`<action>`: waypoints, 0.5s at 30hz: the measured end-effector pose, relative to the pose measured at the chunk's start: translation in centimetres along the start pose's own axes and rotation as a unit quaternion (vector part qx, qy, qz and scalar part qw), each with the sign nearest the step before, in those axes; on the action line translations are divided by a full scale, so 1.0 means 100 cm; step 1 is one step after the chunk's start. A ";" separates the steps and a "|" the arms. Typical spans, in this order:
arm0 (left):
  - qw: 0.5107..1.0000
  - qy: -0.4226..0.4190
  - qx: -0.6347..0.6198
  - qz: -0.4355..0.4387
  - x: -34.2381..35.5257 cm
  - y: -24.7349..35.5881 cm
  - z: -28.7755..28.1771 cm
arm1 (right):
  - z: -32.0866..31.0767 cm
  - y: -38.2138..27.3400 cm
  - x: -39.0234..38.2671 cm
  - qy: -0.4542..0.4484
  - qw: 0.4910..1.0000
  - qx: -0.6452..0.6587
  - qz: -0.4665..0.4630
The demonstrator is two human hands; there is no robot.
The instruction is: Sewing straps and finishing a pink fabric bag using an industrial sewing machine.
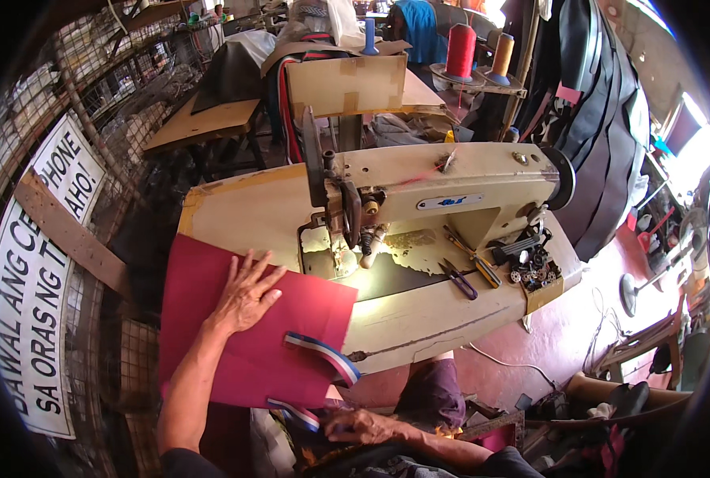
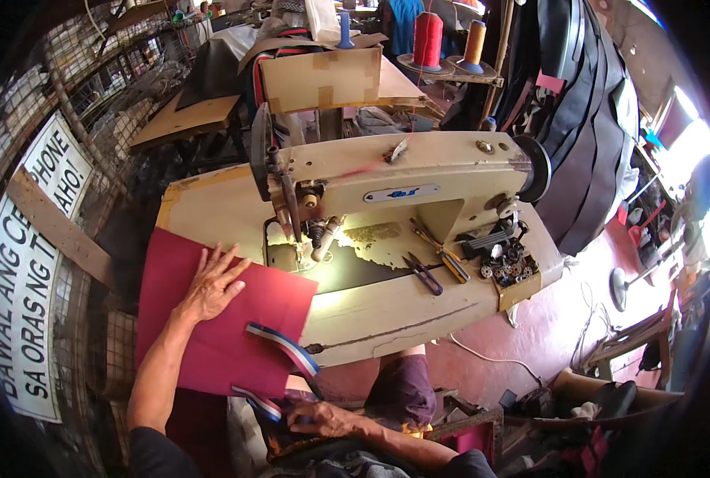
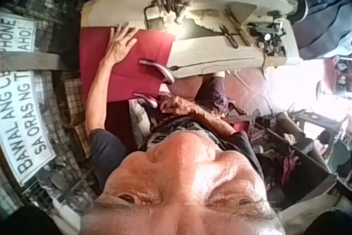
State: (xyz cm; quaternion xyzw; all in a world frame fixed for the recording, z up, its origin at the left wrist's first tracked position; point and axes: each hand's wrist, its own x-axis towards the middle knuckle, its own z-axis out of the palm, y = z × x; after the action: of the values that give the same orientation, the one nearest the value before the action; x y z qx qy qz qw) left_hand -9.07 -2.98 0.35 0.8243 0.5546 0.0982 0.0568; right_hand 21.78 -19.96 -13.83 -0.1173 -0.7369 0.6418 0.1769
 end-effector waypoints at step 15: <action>0.883 0.215 0.197 -0.367 -0.026 -0.093 0.010 | 0.002 -0.100 0.055 0.306 0.945 -0.061 0.100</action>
State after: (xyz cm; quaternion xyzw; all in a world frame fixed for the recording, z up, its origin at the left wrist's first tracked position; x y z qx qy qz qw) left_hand -18.17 -1.81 -2.76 0.5147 0.8240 0.1345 -0.1953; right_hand 17.20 -19.42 -3.33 -0.3917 -0.6698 0.5430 0.3210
